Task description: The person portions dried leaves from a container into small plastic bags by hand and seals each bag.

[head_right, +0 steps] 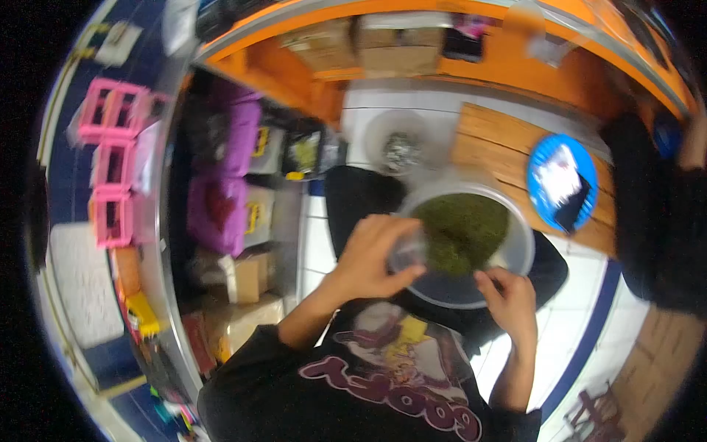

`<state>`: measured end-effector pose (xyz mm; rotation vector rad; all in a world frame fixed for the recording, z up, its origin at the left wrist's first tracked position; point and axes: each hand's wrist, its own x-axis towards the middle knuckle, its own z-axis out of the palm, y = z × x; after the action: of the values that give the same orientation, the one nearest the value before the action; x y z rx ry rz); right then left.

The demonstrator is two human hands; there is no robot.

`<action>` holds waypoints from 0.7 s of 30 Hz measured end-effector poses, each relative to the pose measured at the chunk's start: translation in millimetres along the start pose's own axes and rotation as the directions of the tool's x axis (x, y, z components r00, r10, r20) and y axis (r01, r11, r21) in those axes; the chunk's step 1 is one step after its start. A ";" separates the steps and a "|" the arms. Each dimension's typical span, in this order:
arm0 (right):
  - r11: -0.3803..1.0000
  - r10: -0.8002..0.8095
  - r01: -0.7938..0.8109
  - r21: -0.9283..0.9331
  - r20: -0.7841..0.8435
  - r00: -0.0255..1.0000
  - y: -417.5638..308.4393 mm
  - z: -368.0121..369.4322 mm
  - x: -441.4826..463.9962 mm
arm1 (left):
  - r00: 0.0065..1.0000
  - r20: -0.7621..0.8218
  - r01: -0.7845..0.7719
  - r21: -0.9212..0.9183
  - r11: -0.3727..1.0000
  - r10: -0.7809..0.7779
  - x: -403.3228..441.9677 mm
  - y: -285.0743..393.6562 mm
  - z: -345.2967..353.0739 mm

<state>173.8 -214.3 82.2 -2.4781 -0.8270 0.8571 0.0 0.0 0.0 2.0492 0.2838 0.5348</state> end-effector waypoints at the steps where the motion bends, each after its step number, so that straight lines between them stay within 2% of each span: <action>1: 0.998 0.054 -0.055 -0.032 -0.030 0.998 -18.5 4.3 -1.5 | 0.999 -0.004 -0.042 0.077 0.996 0.042 -5.5 -7.8 -8.6; 2: 0.993 0.113 -0.113 -0.035 -0.007 0.994 -36.6 9.8 -2.2 | 0.997 -0.001 -0.081 0.130 0.988 0.082 -11.8 -15.1 -20.7; 3: 0.998 0.040 -0.040 -0.038 -0.001 0.999 -18.6 -11.4 0.8 | 0.998 0.021 -0.068 0.169 0.983 0.065 -1.0 -6.3 5.3; 5: 0.982 -0.098 0.106 0.158 -0.057 0.994 -27.6 37.6 25.3 | 0.989 0.138 -0.091 0.339 0.936 0.046 -5.4 -31.7 -34.6; 6: 0.953 -0.124 0.099 0.285 0.071 0.990 -40.9 73.1 23.0 | 0.967 0.245 -0.061 0.473 0.879 -0.065 -23.8 -11.6 -79.5; 7: 0.975 -0.110 0.090 0.204 0.089 0.990 -42.2 62.5 21.2 | 0.968 0.249 -0.102 0.452 0.886 -0.015 -20.7 -10.5 -72.0; 9: 0.959 -0.234 0.240 0.152 -0.059 0.971 -37.1 64.6 20.8 | 0.959 0.285 -0.126 0.405 0.905 0.006 -15.9 -13.5 -58.6; 11: 0.964 -0.266 0.266 0.027 0.012 0.964 -42.7 59.5 18.5 | 0.962 0.263 -0.164 0.364 0.917 0.067 -10.8 -11.2 -45.1; 12: 0.956 -0.292 0.292 -0.004 -0.013 0.956 -48.4 59.0 15.2 | 0.954 0.265 -0.225 0.339 0.913 0.137 -8.5 -13.5 -35.1; 13: 0.952 -0.304 0.303 -0.031 -0.003 0.953 -50.3 66.3 20.5 | 0.960 0.262 -0.182 0.299 0.937 0.103 -7.8 -27.8 -22.8; 14: 0.953 -0.300 0.299 -0.042 -0.035 0.953 -51.4 70.7 17.2 | 0.964 0.260 -0.139 0.287 0.948 0.063 -9.9 -26.6 -19.1; 15: 0.900 -0.428 0.400 -0.173 -0.180 0.886 -50.0 77.4 16.9 | 0.961 0.263 -0.160 0.287 0.944 0.083 -12.2 -30.0 -13.7; 16: 0.825 -0.555 0.469 -0.315 -0.294 0.779 -50.6 78.6 18.4 | 0.978 0.201 -0.096 0.223 0.970 0.050 -15.8 -38.8 -6.8; 18: 0.825 -0.557 0.454 -0.337 -0.349 0.754 -50.4 65.6 13.8 | 0.997 0.068 0.031 0.046 0.998 -0.034 -37.8 -66.6 7.8; 19: 0.828 -0.555 0.437 -0.352 -0.392 0.734 -50.4 55.9 9.0 | 0.997 0.068 0.016 0.057 0.998 -0.020 -46.4 -69.3 8.5; 20: 0.859 -0.502 0.397 -0.323 -0.382 0.776 -49.1 42.8 3.6 | 0.999 -0.022 0.036 -0.080 0.996 -0.038 -52.1 -71.1 9.9; 21: 0.860 -0.501 0.397 -0.320 -0.393 0.771 -43.3 35.2 0.5 | 0.992 -0.105 0.046 -0.221 0.974 -0.070 -51.4 -67.6 11.2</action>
<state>133.7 -175.7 78.8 -2.3387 -1.3081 -0.0121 -38.7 5.0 -76.3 1.7964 0.3359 0.6185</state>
